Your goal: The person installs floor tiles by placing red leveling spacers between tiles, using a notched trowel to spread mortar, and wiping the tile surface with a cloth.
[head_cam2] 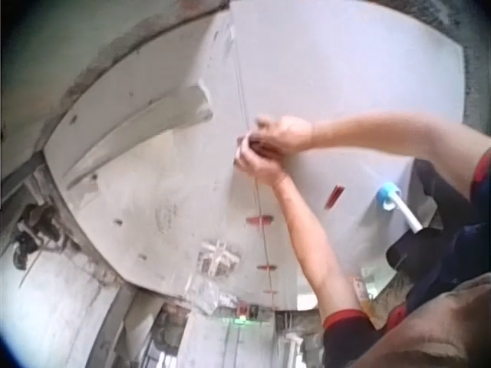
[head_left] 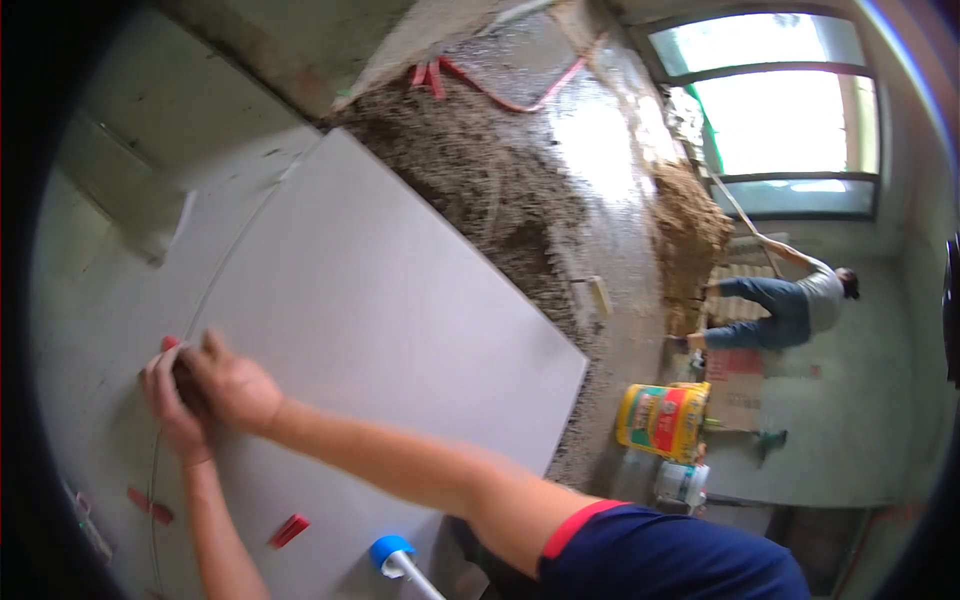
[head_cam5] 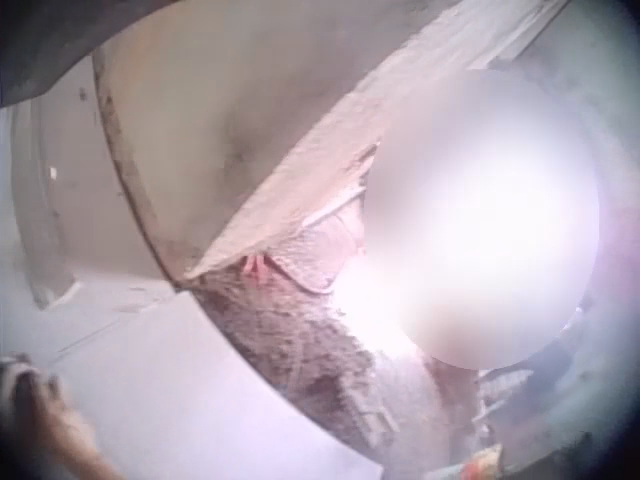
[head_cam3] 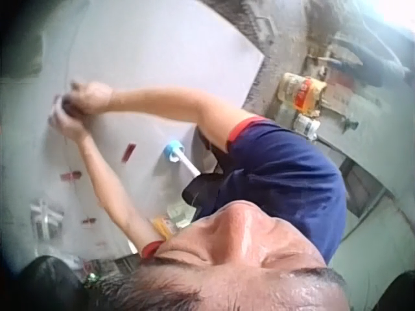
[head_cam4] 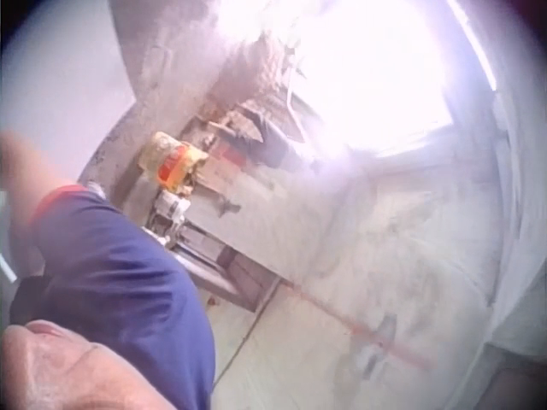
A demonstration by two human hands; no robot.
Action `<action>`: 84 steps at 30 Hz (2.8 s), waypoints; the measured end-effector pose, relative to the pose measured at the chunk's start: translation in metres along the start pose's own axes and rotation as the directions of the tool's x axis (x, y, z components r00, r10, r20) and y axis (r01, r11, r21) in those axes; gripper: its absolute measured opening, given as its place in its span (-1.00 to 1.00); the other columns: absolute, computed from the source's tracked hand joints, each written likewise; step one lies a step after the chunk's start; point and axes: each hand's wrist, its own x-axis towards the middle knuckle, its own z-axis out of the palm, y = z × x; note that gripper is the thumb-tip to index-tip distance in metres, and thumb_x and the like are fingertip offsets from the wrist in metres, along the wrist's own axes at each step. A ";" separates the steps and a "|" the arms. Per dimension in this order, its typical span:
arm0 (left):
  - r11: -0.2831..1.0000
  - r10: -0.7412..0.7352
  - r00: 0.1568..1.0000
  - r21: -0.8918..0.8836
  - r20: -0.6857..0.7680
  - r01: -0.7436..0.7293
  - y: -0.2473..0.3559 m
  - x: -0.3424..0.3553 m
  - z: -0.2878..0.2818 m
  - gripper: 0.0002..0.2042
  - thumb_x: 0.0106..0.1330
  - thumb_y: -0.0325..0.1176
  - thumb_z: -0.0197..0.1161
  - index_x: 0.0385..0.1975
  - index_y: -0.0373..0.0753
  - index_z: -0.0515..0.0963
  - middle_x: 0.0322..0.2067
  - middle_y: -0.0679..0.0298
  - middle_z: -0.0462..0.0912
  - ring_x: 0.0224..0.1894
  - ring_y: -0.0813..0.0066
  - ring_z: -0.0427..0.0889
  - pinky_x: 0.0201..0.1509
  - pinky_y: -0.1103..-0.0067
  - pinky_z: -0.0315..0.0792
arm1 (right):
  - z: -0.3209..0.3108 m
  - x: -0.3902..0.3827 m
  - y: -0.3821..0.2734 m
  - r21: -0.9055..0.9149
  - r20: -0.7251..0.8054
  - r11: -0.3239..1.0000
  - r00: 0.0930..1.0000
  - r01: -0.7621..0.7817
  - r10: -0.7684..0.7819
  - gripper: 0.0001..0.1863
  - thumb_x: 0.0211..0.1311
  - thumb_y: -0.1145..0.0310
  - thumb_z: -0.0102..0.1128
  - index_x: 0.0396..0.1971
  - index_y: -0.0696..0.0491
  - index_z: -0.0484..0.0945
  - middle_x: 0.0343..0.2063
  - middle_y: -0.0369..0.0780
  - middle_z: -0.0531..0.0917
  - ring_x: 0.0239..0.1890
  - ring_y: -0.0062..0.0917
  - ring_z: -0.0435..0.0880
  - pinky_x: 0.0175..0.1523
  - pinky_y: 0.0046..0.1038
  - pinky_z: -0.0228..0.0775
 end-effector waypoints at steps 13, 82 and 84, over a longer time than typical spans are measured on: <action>0.999 0.014 0.967 -0.036 0.256 -0.005 0.034 0.014 -0.008 -0.32 -0.03 -0.24 0.39 0.14 -0.36 0.36 0.04 0.03 0.38 -0.03 0.03 0.41 0.10 0.26 0.34 | -0.082 0.036 0.020 0.037 0.341 0.995 0.935 0.088 -0.096 -0.44 0.00 0.43 0.40 0.09 -0.01 0.52 -0.08 -0.18 0.52 -0.03 -0.25 0.57 0.05 -0.27 0.50; 0.894 -0.218 0.959 0.431 0.181 0.121 0.046 -0.061 -0.033 -0.29 0.34 0.07 0.02 0.26 -0.45 0.19 0.36 -0.12 0.15 0.43 -0.19 0.11 0.44 0.04 0.05 | -0.181 0.068 0.108 -0.201 -0.389 0.906 0.879 -0.373 0.275 -0.85 0.30 0.33 0.16 -0.18 0.00 0.50 -0.21 -0.04 0.49 -0.29 -0.01 0.58 -0.20 -0.08 0.46; 0.892 -0.195 0.966 0.441 0.169 0.102 0.045 -0.061 -0.032 -0.29 0.34 0.07 0.03 0.26 -0.46 0.19 0.36 -0.12 0.15 0.42 -0.19 0.12 0.43 0.04 0.07 | -0.173 0.068 0.105 -0.184 -0.416 0.902 0.862 -0.390 0.288 -0.86 0.30 0.33 0.16 -0.19 0.00 0.50 -0.21 -0.04 0.49 -0.29 -0.01 0.58 -0.21 -0.08 0.46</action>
